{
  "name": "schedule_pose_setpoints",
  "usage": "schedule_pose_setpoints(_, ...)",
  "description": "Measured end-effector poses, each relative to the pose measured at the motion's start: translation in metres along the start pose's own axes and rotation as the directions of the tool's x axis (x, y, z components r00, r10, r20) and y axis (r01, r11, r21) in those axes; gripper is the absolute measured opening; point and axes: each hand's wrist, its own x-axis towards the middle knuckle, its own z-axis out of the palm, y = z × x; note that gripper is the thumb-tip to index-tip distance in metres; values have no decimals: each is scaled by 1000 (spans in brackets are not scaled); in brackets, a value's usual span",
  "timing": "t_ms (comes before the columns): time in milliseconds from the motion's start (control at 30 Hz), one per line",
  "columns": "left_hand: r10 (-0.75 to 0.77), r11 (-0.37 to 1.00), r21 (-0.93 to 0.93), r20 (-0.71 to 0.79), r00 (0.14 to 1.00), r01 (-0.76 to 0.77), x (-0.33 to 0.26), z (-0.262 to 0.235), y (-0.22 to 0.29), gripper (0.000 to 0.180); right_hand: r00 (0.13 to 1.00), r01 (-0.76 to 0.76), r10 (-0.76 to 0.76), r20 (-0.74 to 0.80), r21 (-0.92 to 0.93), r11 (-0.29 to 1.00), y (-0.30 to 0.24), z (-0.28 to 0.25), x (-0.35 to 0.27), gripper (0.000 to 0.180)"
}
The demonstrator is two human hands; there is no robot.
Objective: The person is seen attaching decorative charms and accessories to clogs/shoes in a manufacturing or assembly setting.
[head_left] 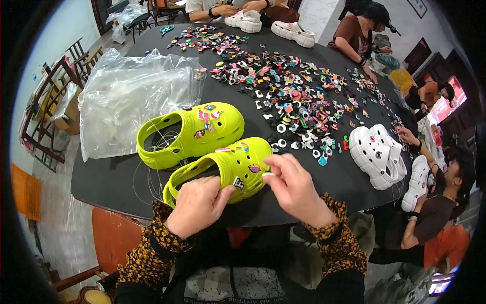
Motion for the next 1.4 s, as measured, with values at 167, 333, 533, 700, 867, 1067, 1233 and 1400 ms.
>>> schedule_pose_setpoints(167, 12, 1000, -4, 22, 1000, -12, 0, -1, 2, 18, 982, 185, -175, 64, -219, 958, 23, 11, 8, 25)
schedule_pose_setpoints(333, 40, 999, 15, -25, 999, -39, 0, 3, -1, 27, 960, 281, -270, 78, -244, 928, 24, 20, 7, 27)
schedule_pose_setpoints(533, 45, 999, 9, -29, 999, -45, 0, 3, -2, 29, 947, 313, -322, 2, -241, 919, 34, 28, 4, 24)
schedule_pose_setpoints(700, 42, 999, 14, -4, 999, -42, 0, 1, -1, 28, 955, 293, -294, 24, -186, 938, 36, 24, 4, 22)
schedule_pose_setpoints(867, 29, 1000, 3, 3, 1000, -29, 0, 0, 2, 26, 930, 364, -363, 55, -268, 892, 38, 28, 2, 20)
schedule_pose_setpoints(1067, 21, 1000, -17, -17, 1000, -22, 1, 1, 0, 25, 852, 507, -510, 120, -436, 744, 40, 29, -12, 19)
schedule_pose_setpoints(1233, 57, 998, 13, -9, 998, -57, 1, 1, 2, 25, 936, 307, -339, -99, -246, 919, 22, 0, 9, 20)
schedule_pose_setpoints(1400, 180, 981, 81, -51, 982, -176, -7, 5, 2, 24, 903, 307, -375, -210, -297, 904, 22, -31, 54, 15)
